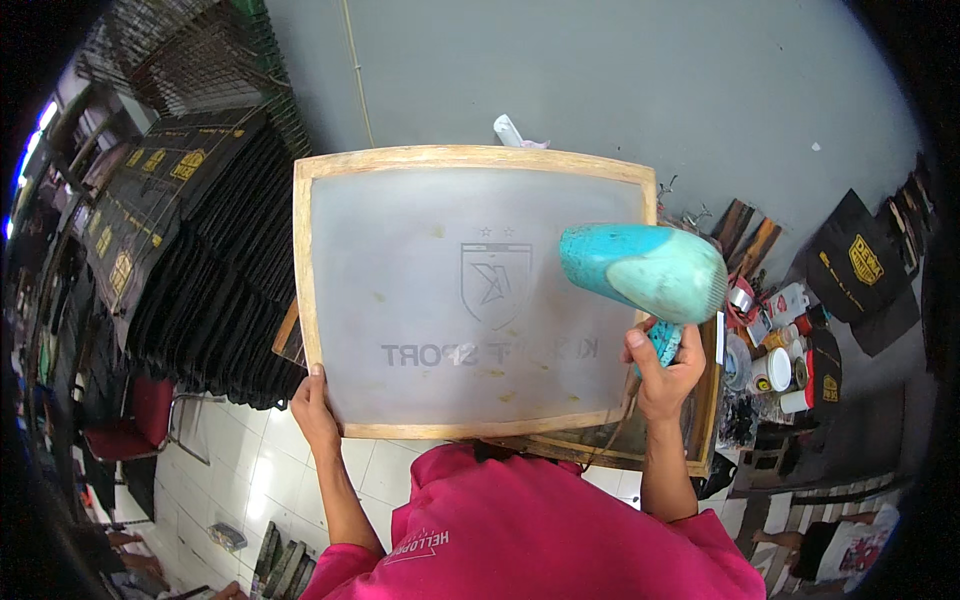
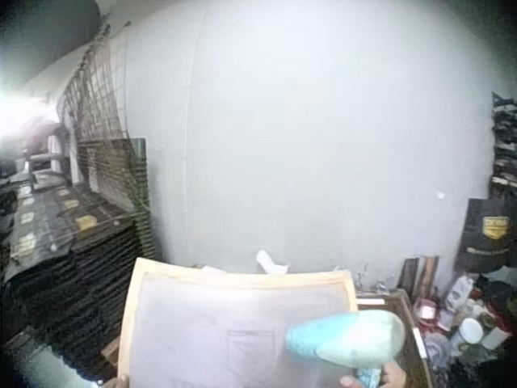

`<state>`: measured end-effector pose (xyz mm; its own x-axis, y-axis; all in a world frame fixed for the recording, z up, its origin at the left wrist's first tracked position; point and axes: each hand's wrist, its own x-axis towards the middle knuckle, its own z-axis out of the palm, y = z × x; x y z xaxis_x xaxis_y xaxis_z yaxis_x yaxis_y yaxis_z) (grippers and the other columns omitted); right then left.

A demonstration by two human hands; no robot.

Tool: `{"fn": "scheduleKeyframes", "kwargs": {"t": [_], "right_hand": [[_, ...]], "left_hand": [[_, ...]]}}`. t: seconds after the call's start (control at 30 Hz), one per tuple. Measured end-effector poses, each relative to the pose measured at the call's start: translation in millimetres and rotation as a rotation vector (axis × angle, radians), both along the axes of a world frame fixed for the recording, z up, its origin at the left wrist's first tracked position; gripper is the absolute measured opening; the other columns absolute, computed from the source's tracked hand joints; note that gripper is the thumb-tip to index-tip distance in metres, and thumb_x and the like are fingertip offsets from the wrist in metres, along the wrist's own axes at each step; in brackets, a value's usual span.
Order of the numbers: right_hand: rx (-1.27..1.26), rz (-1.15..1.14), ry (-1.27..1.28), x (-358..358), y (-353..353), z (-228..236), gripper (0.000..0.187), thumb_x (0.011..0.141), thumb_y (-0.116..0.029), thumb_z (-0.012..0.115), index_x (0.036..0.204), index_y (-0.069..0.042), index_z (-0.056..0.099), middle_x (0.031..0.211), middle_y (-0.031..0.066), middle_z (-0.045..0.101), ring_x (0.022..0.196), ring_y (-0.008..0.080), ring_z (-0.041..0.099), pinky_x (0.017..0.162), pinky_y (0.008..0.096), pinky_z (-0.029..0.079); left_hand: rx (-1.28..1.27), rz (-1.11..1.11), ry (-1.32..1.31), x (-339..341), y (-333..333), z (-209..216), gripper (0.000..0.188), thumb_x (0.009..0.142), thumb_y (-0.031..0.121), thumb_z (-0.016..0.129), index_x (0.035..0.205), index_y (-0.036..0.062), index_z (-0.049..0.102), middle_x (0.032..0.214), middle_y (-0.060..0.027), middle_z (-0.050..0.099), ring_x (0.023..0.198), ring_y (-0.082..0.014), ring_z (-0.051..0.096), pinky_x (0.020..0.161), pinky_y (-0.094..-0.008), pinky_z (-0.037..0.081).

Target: The person uses a hairdryer to heat a screen printing frame placed on a table. They then apply clear tape to the edges of the frame using a utility knife to cut the tape.

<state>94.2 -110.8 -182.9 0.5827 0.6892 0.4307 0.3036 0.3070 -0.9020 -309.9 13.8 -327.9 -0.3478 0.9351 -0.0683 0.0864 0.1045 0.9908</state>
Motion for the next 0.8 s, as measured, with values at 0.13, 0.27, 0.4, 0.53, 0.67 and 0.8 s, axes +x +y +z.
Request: {"fn": "scheduleKeyframes", "kwargs": {"t": [0.13, 0.27, 0.4, 0.53, 0.67, 0.8], "right_hand": [[-0.059, -0.029, -0.172, -5, 9, 7, 0.029, 0.087, -0.005, 0.081, 0.110, 0.003, 0.064, 0.087, 0.0080, 0.070, 0.068, 0.0153, 0.066, 0.064, 0.0308, 0.057], [0.001, 0.004, -0.224, 1, 9, -4, 0.027, 0.087, -0.004, 0.080, 0.109, 0.004, 0.066, 0.090, 0.0096, 0.073, 0.070, 0.0160, 0.068, 0.064, 0.0313, 0.057], [-0.011, 0.040, -0.132, -14, 13, 11, 0.027, 0.086, -0.001, 0.081, 0.108, 0.005, 0.066, 0.089, 0.0099, 0.073, 0.070, 0.0159, 0.069, 0.060, 0.0299, 0.056], [-0.008, 0.059, -0.052, -23, 15, 16, 0.030, 0.083, 0.002, 0.082, 0.109, 0.004, 0.067, 0.092, 0.0105, 0.074, 0.069, 0.0158, 0.068, 0.060, 0.0290, 0.056], [0.001, 0.021, -0.204, -13, 13, 1, 0.035, 0.082, 0.000, 0.084, 0.113, 0.004, 0.068, 0.096, 0.0102, 0.074, 0.073, 0.0152, 0.069, 0.064, 0.0280, 0.056], [-0.013, 0.121, -0.140, -24, 11, 16, 0.040, 0.080, -0.002, 0.087, 0.115, 0.005, 0.069, 0.103, 0.0108, 0.075, 0.086, 0.0156, 0.070, 0.076, 0.0289, 0.055]], "left_hand": [[0.022, 0.029, -0.002, -1, -15, -6, 0.055, 0.099, 0.048, 0.066, 0.084, -0.0042, 0.070, 0.070, -0.0023, 0.057, 0.064, -0.0103, 0.045, 0.058, -0.0283, 0.034], [0.018, 0.018, 0.039, -3, -27, -3, 0.055, 0.097, 0.048, 0.068, 0.090, -0.0064, 0.071, 0.072, -0.0036, 0.059, 0.065, -0.0109, 0.047, 0.059, -0.0287, 0.036], [0.014, 0.025, 0.030, -4, -39, 0, 0.058, 0.096, 0.048, 0.068, 0.097, -0.0091, 0.072, 0.076, -0.0055, 0.061, 0.068, -0.0117, 0.050, 0.062, -0.0286, 0.039], [0.007, 0.012, 0.019, -9, -49, 0, 0.059, 0.095, 0.048, 0.069, 0.102, -0.0103, 0.072, 0.081, -0.0079, 0.065, 0.072, -0.0130, 0.054, 0.066, -0.0280, 0.043], [0.047, 0.029, -0.024, -4, -56, 9, 0.058, 0.093, 0.046, 0.072, 0.106, -0.0103, 0.072, 0.084, -0.0096, 0.067, 0.075, -0.0143, 0.057, 0.069, -0.0282, 0.045], [0.047, 0.018, -0.019, -4, -60, 11, 0.057, 0.091, 0.043, 0.073, 0.110, -0.0105, 0.071, 0.087, -0.0106, 0.068, 0.078, -0.0159, 0.060, 0.073, -0.0297, 0.047]]}}
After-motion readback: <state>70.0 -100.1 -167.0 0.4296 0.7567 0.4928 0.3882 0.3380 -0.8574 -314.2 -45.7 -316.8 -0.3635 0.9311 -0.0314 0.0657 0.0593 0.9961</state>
